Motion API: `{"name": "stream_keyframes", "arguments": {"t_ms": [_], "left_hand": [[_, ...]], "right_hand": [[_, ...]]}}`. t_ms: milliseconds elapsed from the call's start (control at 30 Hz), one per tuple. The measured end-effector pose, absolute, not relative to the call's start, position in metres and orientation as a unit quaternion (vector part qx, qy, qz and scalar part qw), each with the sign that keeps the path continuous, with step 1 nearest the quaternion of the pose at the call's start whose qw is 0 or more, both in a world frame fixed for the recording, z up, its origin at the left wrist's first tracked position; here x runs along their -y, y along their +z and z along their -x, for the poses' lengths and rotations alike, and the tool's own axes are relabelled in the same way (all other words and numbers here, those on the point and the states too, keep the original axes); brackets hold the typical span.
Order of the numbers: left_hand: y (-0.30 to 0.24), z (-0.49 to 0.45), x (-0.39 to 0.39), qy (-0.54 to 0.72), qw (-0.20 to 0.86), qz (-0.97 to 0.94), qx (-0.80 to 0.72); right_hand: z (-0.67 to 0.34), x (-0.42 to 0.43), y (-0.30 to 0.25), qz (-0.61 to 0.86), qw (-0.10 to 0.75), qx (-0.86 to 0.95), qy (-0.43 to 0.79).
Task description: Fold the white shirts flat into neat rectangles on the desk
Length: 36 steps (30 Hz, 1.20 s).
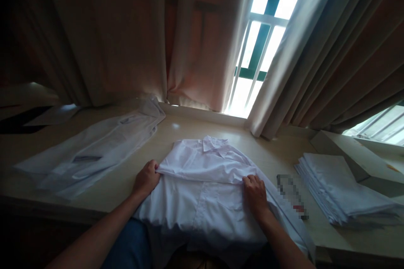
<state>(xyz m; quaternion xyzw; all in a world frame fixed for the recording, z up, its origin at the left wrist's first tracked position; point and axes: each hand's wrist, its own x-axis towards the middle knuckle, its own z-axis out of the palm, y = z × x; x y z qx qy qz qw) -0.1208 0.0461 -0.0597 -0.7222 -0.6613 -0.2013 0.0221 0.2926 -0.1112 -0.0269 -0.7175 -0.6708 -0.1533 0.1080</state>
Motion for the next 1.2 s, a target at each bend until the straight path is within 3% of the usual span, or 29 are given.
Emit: {"name": "stream_keyframes", "arguments": {"t_ms": [100, 267, 400, 600, 867, 1200], "left_hand": [[-0.060, 0.121, -0.046, -0.205, 0.019, 0.722, 0.660], [-0.061, 0.121, -0.047, -0.212, 0.018, 0.719, 0.662], [-0.063, 0.122, -0.048, -0.219, 0.018, 0.719, 0.659], [-0.062, 0.122, -0.047, -0.217, 0.009, 0.713, 0.667], [-0.061, 0.121, -0.046, -0.225, 0.006, 0.710, 0.667], [-0.051, 0.117, -0.042, -0.196, -0.027, 0.697, 0.689]], "right_hand": [[-0.284, 0.117, -0.026, 0.689, 0.160, 0.693, -0.140], [-0.281, 0.127, -0.031, 0.643, 0.158, 0.747, -0.054], [-0.310, 0.111, -0.029, 0.693, 0.200, 0.687, -0.086], [-0.375, 0.057, -0.034, 0.827, 0.109, 0.549, -0.049], [-0.404, -0.004, -0.035, 0.861, 0.011, 0.507, 0.042], [-0.429, -0.044, -0.042, 0.870, -0.012, 0.492, 0.018]]}}
